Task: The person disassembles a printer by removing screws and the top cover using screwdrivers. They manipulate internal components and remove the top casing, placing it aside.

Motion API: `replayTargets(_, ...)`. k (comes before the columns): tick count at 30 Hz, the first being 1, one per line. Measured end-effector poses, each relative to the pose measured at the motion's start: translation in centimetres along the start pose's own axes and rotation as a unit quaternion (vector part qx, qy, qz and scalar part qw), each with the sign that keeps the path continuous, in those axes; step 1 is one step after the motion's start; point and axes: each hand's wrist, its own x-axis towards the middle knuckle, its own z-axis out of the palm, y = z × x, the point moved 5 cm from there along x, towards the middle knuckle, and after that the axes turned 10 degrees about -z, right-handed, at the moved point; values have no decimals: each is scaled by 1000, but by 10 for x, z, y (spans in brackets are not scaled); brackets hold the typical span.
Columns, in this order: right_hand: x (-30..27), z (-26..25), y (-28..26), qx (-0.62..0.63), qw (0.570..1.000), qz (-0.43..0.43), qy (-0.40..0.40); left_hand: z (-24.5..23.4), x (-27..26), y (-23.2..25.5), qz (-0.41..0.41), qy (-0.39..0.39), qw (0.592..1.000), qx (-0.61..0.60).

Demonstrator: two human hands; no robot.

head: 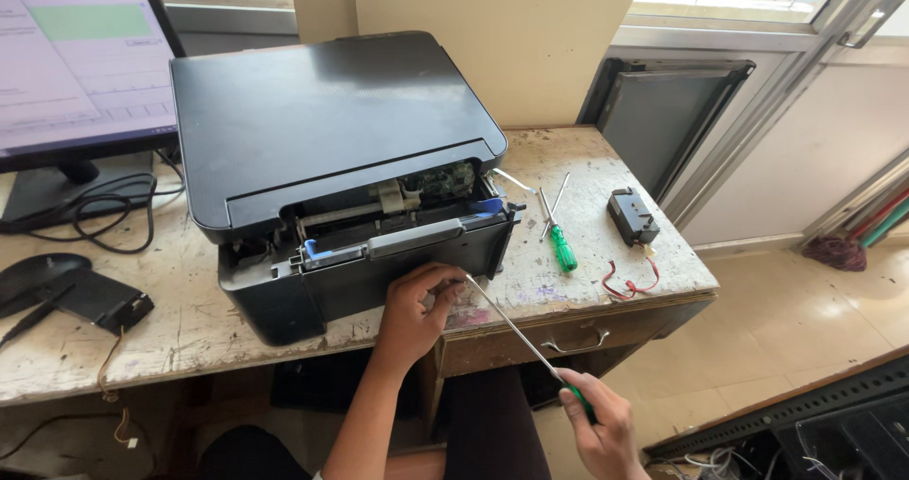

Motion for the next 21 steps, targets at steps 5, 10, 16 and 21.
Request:
replayTargets(5, 4, -21, -7, -43, 999, 13, -15, 2, 2, -5, -3, -22, 999, -26)
replayTargets(10, 13, -26, -16, -56, 998, 10, -18, 3, 2, -9, -18, -32, 999, -30)
replayTargets(16, 18, -31, -24, -84, 996, -10, -9, 5, 2, -13, -11, -44, 998, -41)
replayTargets(21, 23, -37, -30, -116, 993, -27, -22, 5, 2, -13, -10, -46, 998, -41)
